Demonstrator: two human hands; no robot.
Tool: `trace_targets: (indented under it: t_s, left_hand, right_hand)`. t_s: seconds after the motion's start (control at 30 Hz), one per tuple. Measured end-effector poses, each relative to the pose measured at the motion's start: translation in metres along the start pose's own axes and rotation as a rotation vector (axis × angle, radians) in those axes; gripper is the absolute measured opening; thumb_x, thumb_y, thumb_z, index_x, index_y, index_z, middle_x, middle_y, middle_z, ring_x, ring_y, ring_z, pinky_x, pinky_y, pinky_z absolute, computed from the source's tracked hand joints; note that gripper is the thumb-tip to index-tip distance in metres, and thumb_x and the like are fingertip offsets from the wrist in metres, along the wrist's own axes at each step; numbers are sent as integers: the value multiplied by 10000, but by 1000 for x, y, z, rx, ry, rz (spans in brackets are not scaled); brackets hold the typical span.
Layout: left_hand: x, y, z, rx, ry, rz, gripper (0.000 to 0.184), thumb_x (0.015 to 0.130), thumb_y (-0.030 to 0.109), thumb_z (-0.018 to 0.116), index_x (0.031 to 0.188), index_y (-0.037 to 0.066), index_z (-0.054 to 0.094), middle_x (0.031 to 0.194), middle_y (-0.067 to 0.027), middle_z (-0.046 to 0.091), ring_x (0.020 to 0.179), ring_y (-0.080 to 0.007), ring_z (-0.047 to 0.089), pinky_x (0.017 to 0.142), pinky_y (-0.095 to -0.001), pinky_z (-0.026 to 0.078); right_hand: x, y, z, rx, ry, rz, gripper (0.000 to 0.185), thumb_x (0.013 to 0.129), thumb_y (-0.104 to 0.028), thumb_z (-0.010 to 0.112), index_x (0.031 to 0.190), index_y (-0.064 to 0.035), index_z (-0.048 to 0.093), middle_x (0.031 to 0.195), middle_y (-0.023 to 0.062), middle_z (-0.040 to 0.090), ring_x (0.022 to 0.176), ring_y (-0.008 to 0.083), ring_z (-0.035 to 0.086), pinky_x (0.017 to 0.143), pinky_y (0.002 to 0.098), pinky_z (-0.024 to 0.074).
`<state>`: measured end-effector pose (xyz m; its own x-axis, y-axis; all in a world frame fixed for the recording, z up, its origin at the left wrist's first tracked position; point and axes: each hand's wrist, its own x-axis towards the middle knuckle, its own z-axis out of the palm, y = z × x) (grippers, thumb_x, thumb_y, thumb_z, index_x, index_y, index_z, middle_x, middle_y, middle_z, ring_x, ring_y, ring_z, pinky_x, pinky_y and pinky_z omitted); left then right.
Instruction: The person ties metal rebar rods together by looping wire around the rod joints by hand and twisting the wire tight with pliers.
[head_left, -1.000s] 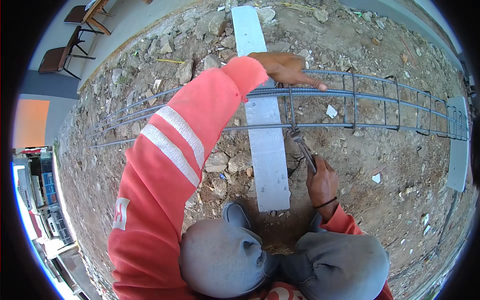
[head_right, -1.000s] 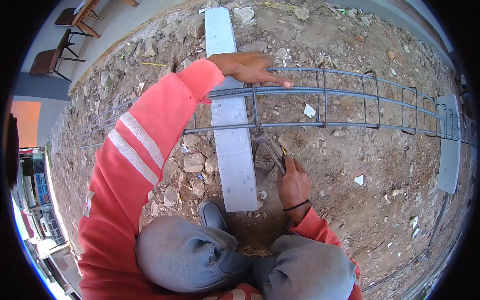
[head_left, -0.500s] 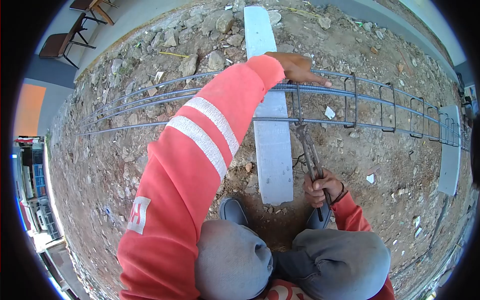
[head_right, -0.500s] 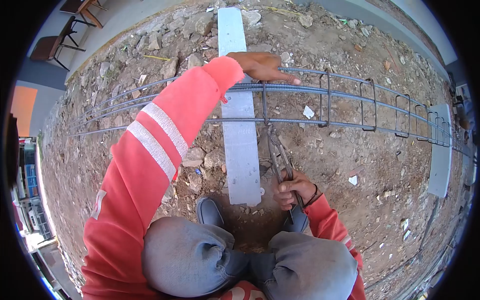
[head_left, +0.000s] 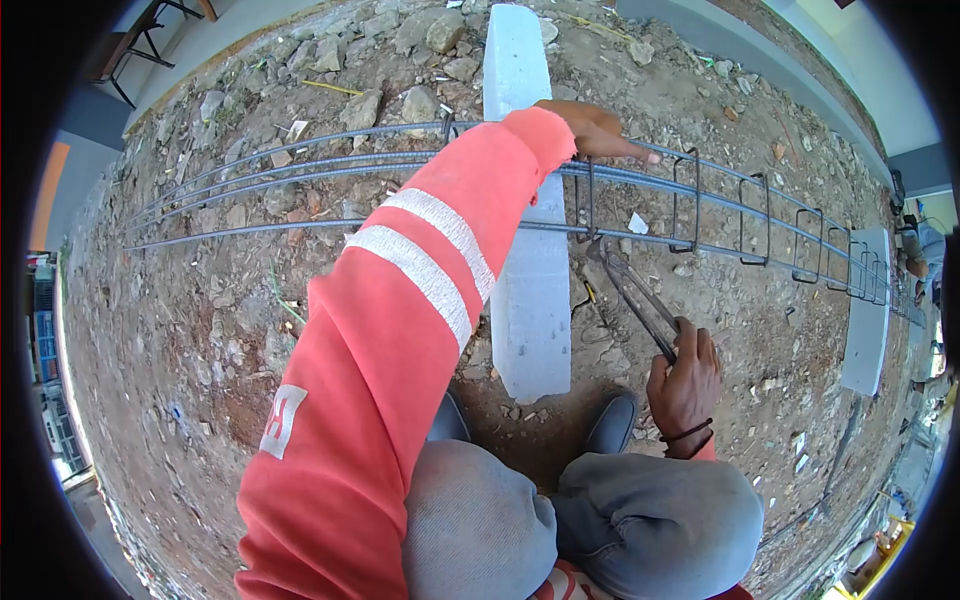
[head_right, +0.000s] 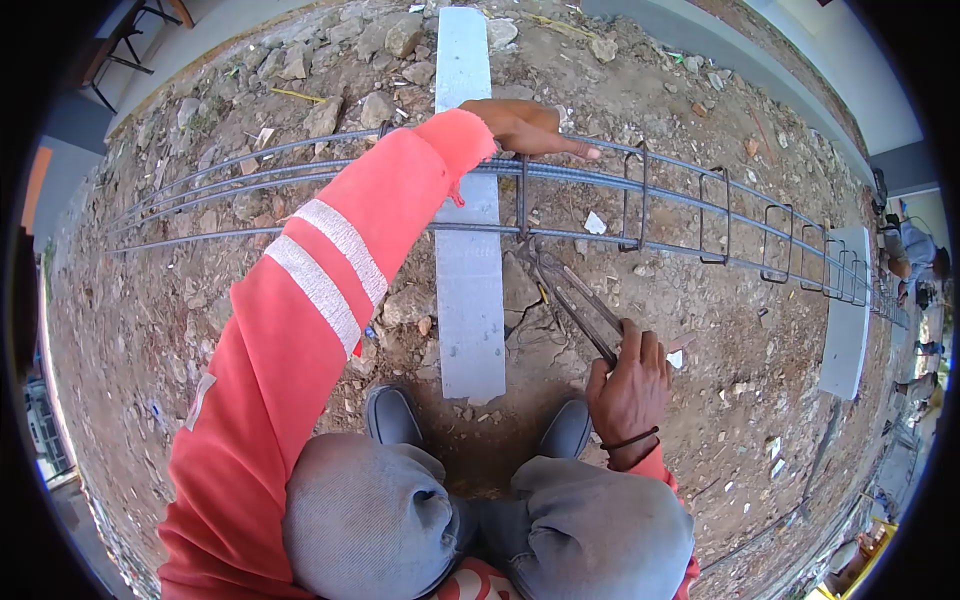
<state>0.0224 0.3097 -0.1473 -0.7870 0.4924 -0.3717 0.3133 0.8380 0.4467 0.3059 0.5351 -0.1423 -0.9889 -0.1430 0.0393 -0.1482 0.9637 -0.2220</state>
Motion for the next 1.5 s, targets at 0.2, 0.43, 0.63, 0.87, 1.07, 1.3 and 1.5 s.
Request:
trace_targets:
  t_s: [0.2, 0.43, 0.63, 0.87, 1.07, 1.3, 1.5]
  left_hand:
    - [-5, 0, -3, -28, -26, 9, 922, 798, 922, 391, 680, 22, 555, 856, -159, 626, 817, -286, 621, 767, -557, 471]
    - [-2, 0, 3, 4, -4, 13, 921, 810, 917, 380, 657, 23, 540, 817, -151, 621, 765, -289, 607, 740, -556, 471]
    - [-4, -1, -1, -18, -2, 28, 920, 808, 919, 382, 610, 28, 498, 770, -149, 601, 722, -281, 592, 704, -534, 476]
    - [-5, 6, -11, -22, -159, -58, 1017, 816, 887, 405, 1110, -38, 708, 1174, -233, 672, 1104, -365, 641, 912, -564, 477]
    - [-8, 4, -8, -16, -87, -4, 1003, 821, 883, 409, 1019, -52, 714, 1123, -244, 679, 1036, -366, 664, 871, -559, 485]
    - [3, 0, -6, 15, -96, -47, 990, 824, 882, 420, 924, -63, 696, 975, -223, 676, 886, -334, 655, 785, -562, 478]
    - [7, -2, 0, 53, -80, 17, 855, 840, 908, 331, 510, 119, 344, 551, -29, 328, 512, -193, 359, 524, -469, 323]
  right_hand:
    - [-6, -8, 46, 576, -321, 273, 350, 930, -302, 713, 729, -31, 620, 577, 84, 573, 509, 238, 574, 491, 376, 430]
    - [-20, 14, 90, 2558, -1492, 439, 261, 951, -198, 675, 789, -37, 548, 593, 9, 457, 471, 118, 447, 399, 280, 330]
    - [-17, 11, 63, 1865, -1100, 386, 518, 842, -210, 771, 1174, -21, 421, 649, 72, 560, 462, 198, 550, 441, 315, 453]
    - [-7, -6, 22, 113, 116, 0, 261, 895, -170, 630, 1071, 16, 580, 783, 190, 628, 671, 430, 612, 624, 511, 477]
    - [-17, 11, 83, 925, -627, 446, 377, 953, -328, 695, 810, -2, 571, 501, 18, 463, 368, 190, 453, 386, 355, 379]
    - [-16, 9, 88, 2293, -1387, 342, 337, 854, -279, 744, 987, -29, 560, 604, -16, 468, 446, 117, 500, 358, 252, 375]
    - [-13, 21, 53, 726, -272, -10, 337, 910, -194, 602, 1154, 32, 546, 663, 72, 556, 489, 167, 561, 497, 352, 475]
